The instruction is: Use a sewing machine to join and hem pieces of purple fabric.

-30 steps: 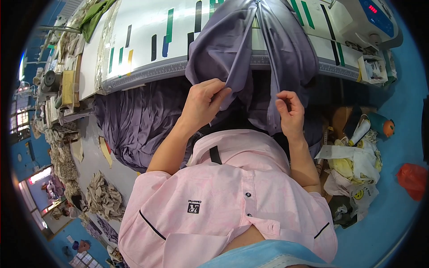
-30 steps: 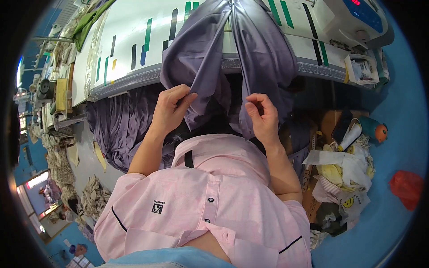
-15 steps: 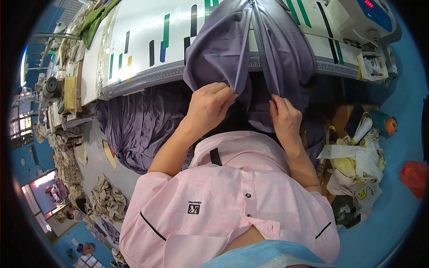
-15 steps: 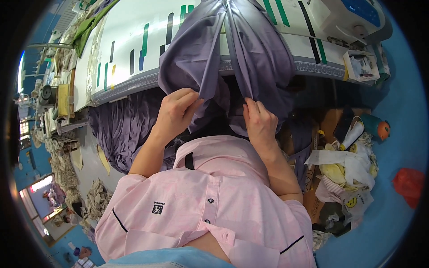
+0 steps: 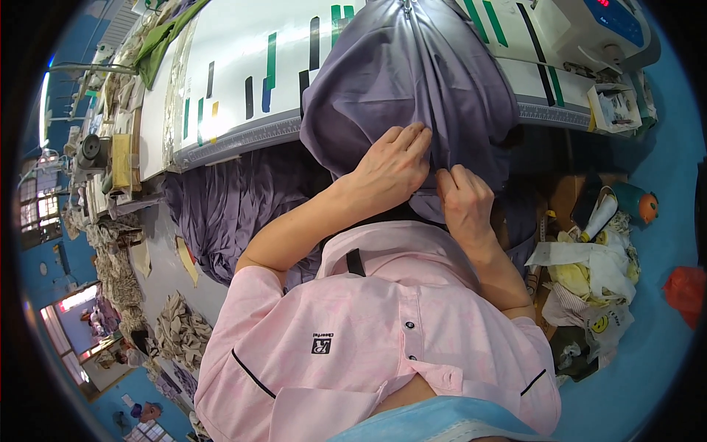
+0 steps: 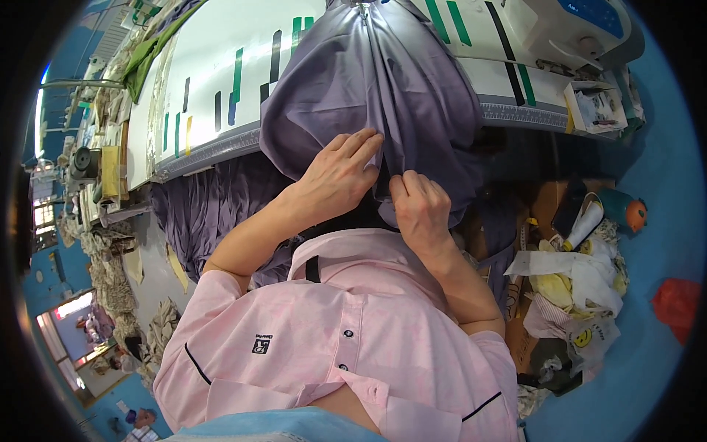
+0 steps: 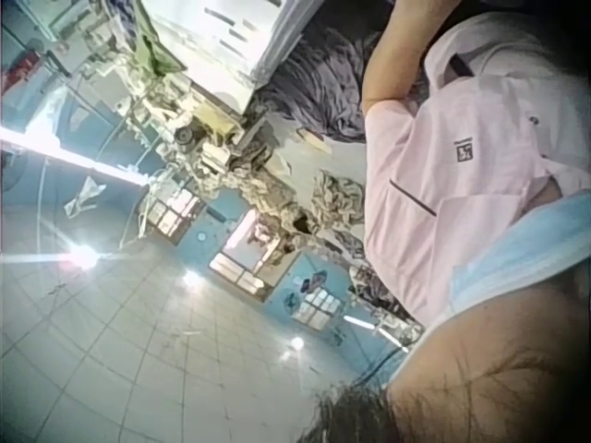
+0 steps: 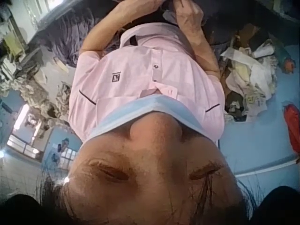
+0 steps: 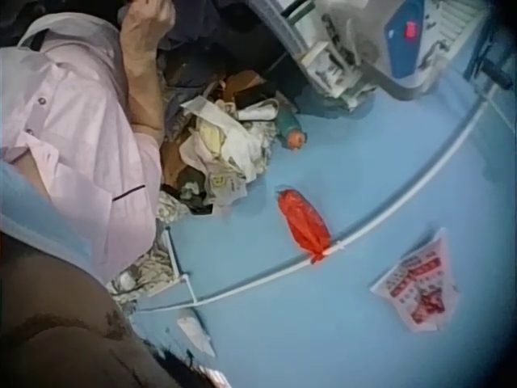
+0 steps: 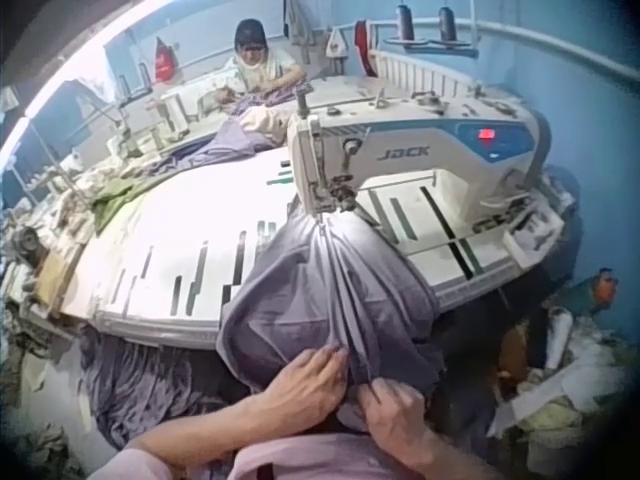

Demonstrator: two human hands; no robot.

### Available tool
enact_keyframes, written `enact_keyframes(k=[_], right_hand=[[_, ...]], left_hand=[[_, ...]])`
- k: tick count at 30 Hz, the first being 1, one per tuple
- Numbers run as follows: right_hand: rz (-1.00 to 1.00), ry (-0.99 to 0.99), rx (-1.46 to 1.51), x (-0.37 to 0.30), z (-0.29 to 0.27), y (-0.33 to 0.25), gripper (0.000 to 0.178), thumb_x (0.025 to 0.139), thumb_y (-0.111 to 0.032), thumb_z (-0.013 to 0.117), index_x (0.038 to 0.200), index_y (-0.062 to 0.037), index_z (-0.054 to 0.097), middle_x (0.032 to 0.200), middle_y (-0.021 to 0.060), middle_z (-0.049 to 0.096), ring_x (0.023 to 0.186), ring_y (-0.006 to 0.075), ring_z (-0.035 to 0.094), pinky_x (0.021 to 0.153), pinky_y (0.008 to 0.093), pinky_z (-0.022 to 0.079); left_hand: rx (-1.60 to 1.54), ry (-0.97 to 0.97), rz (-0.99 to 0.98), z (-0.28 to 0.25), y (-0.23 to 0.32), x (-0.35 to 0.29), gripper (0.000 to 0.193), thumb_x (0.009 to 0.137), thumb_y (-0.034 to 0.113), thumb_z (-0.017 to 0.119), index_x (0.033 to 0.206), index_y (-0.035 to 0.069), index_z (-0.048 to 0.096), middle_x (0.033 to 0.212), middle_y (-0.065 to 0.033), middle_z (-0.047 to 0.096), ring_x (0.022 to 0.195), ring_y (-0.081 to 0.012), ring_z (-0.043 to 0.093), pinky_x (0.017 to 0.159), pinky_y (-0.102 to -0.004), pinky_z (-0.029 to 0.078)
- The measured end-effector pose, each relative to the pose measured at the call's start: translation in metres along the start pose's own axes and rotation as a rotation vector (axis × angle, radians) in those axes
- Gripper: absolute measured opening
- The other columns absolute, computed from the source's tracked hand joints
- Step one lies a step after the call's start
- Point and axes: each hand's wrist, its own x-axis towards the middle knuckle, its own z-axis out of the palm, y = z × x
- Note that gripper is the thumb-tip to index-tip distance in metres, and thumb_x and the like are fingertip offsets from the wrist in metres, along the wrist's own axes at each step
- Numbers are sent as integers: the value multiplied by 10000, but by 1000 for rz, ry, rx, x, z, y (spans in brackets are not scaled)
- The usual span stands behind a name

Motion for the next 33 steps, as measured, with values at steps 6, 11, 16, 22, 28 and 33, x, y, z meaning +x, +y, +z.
enact_keyframes(k=[6,11,16,22,28,33], right_hand=[[-81,51,9,7,1,6,90,747,-45,639,832,-17,640,912,89,571,929,236,594,763,345,512],[-148,-3,62,9,2,10,150,747,-62,643,862,31,668,1113,119,638,1092,267,571,879,386,490],[-168,-24,94,11,5,13,164,749,-66,630,870,38,669,1127,129,642,1103,279,569,892,401,482],[-166,-77,131,14,6,16,171,753,-76,623,873,38,666,1130,139,640,1115,282,567,894,410,480],[-162,-104,155,14,10,18,166,758,-87,616,864,34,658,1134,143,639,1113,283,567,891,413,479],[-163,-111,159,16,10,17,164,768,-90,606,866,32,655,1138,142,637,1111,285,566,884,410,478]], left_hand=[[-42,-37,29,-3,-9,6,134,687,141,668,705,11,694,1248,-215,562,1292,-376,450,1008,-443,391],[-148,-64,36,-4,-21,8,121,649,158,731,713,57,713,1257,-172,554,1327,-413,404,1068,-513,338],[-197,-80,43,-7,-28,8,98,660,158,730,695,68,715,1260,-162,546,1350,-436,368,1095,-547,304],[-308,-106,68,-18,-41,13,98,649,161,739,651,71,701,1217,-157,549,1368,-455,337,1102,-598,278],[-361,-117,74,-17,-49,12,106,651,159,744,640,71,686,1211,-154,548,1376,-452,327,1095,-615,279],[-372,-120,72,-18,-52,11,104,670,158,740,653,75,680,1211,-152,548,1378,-452,327,1094,-619,286]])
